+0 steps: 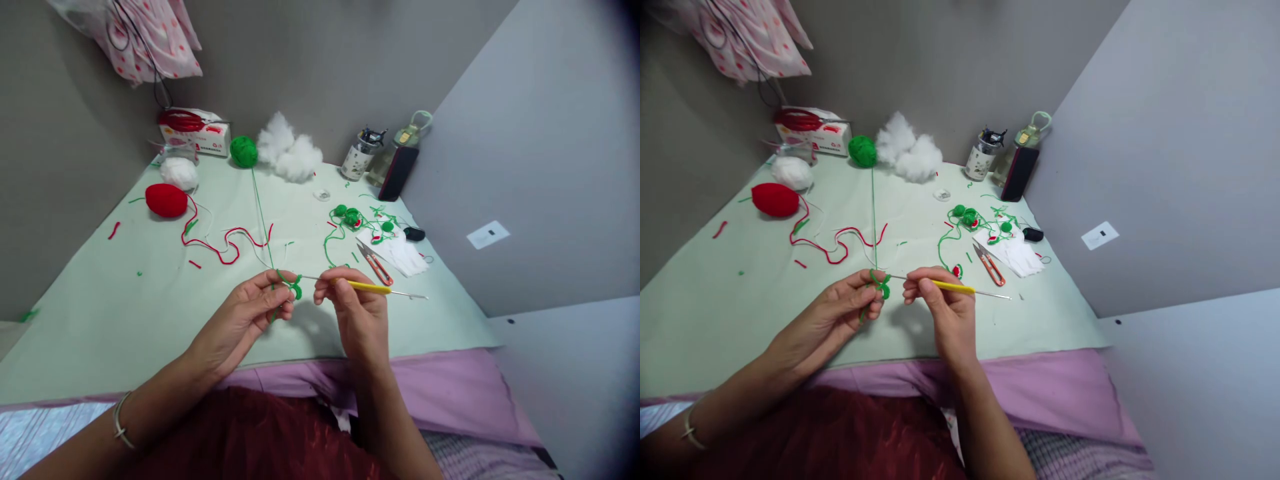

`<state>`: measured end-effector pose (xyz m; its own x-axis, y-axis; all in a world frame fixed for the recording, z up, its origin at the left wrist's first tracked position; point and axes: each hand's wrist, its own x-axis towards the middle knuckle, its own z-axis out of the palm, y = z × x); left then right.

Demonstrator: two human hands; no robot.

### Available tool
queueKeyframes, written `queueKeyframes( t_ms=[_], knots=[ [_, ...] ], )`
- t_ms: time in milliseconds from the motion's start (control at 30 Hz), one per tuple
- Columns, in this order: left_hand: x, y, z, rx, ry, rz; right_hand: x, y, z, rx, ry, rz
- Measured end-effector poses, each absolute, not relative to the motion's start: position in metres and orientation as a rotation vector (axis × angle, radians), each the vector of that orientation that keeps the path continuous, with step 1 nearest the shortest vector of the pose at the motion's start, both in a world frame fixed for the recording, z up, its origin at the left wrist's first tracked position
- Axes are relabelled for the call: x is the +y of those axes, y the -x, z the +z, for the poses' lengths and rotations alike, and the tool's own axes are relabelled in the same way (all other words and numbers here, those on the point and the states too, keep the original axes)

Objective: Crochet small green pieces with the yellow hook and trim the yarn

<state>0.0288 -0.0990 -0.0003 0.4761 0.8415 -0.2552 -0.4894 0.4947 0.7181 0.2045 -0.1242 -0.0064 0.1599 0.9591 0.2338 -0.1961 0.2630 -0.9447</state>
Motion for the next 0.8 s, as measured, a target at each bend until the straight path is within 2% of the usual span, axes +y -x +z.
queueKeyframes(
  t_ms=[333,433,600,800],
  knots=[
    [-0.098,-0.028,0.000,0.655,-0.613,0.867,-0.133,-0.198,0.005,-1.300,1.060,0.577],
    [-0.097,-0.028,0.000,0.666,-0.614,0.874,-0.132,-0.200,0.004,-1.194,1.074,0.618],
    [-0.097,-0.028,0.000,0.665,-0.632,0.879,-0.131,-0.202,0.002,-1.085,0.973,0.879],
    [-0.097,-0.029,0.000,0.669,-0.615,0.875,-0.131,-0.198,0.005,-1.115,1.034,0.709]
  ],
)
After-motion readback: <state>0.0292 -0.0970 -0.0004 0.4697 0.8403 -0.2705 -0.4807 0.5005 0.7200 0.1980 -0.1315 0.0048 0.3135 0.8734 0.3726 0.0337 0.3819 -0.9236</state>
